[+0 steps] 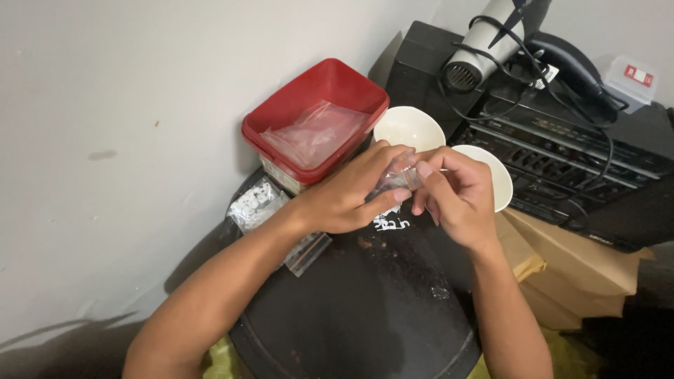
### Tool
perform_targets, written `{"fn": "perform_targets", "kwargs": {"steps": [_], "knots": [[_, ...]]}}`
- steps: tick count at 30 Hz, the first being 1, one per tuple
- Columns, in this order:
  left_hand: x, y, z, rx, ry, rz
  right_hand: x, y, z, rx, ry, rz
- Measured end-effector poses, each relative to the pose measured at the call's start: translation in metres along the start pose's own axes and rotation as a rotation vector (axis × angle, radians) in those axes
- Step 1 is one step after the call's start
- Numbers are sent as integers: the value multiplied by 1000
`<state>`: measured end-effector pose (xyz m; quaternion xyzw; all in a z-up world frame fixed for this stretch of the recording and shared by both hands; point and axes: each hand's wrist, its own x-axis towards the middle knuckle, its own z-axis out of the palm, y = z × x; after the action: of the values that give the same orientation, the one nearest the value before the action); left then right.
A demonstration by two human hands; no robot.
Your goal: Packing and sorting small white electronic components into small plastic zip-lock bags.
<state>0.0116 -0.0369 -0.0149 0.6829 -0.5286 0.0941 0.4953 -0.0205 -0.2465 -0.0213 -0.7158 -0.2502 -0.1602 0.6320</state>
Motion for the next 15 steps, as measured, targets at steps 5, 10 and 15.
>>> {"fn": "perform_targets", "kwargs": {"steps": [5,10,15], "knots": [[0,-5,2,-34,3,6,-2,-7,2,19,26,74],[-2,-10,3,-15,29,9,1,-19,9,-50,54,107],[1,-9,3,-16,36,27,4,-38,18,-72,-54,70]]}}
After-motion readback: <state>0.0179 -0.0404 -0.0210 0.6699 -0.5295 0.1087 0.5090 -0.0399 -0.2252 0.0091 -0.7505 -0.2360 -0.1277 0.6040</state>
